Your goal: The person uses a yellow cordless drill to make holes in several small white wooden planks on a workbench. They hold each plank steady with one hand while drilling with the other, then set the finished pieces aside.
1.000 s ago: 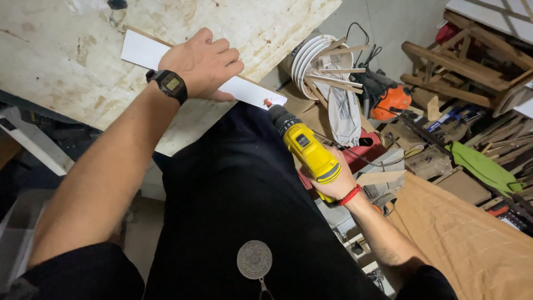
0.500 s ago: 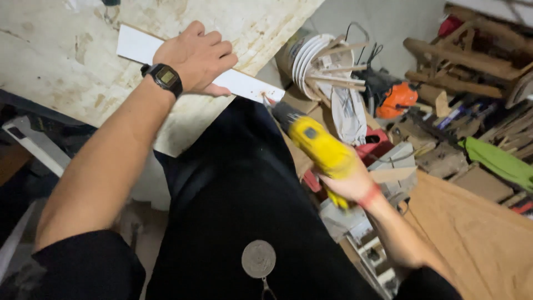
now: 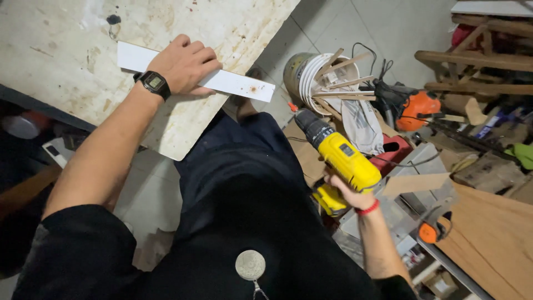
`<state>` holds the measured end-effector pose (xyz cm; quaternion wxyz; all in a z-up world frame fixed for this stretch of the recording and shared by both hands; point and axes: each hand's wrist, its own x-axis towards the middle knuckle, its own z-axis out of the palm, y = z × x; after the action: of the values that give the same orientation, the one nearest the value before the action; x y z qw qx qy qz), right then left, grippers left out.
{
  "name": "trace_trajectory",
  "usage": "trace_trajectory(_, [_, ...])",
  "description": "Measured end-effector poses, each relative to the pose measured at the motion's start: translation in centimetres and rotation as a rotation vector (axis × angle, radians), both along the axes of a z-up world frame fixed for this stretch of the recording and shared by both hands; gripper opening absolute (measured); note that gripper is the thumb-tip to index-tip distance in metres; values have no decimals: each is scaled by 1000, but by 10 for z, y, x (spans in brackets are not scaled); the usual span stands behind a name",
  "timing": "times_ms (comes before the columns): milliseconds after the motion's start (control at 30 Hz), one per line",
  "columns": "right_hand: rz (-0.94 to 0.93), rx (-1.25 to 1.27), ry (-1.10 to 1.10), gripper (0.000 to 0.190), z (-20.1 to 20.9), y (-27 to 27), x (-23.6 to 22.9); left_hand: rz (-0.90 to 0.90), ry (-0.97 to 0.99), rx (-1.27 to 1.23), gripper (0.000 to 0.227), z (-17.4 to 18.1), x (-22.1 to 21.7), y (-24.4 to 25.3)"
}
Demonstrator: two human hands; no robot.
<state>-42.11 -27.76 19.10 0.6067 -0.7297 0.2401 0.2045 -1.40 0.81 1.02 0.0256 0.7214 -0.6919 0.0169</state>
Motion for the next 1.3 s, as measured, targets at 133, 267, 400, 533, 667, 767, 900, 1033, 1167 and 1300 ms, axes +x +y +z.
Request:
trace_trajectory(133, [-520,230,130,36,-3,28,28,73,84,-12,51,8,-8,-2])
trace_trajectory(267, [-600,149,-75,52,-29,5,-7,417,470,-163,57,47,-14,-11])
trace_trajectory(400, [-721,-100,92,32,-37,-11,-10,759,1416,-812,26,101,-28,-48])
trace_trajectory(533, [-647,-18,-96,42,-44,-19,-10,968,2026,-1264,67,79,-44,-57])
trace_trajectory(667, [-596,59,-95,42,-31,-11,3,1138,2148,-1211,40,54,-76,-55])
trace_trajectory(767, [-421,-41,-20,34,-34,-18,4,1284,2148,-1204,54,-71,-98,-43])
trace_trajectory(900, [-300,-113,-40,34,-28,-10,11,1393,2073,-1078,61,-15,-104,-39])
trace_trajectory(1033, [-55,-313,-97,20,-51,-7,-12,1509,1945,-764,50,-11,-105,-25])
trace_trajectory(1167, [194,-675,-118,26,-95,-8,-53,1622,1772,-240,39,44,-89,-13])
trace_trajectory(1300, [248,-709,-56,34,-82,4,-39,1304,1075,168,51,47,-61,-3])
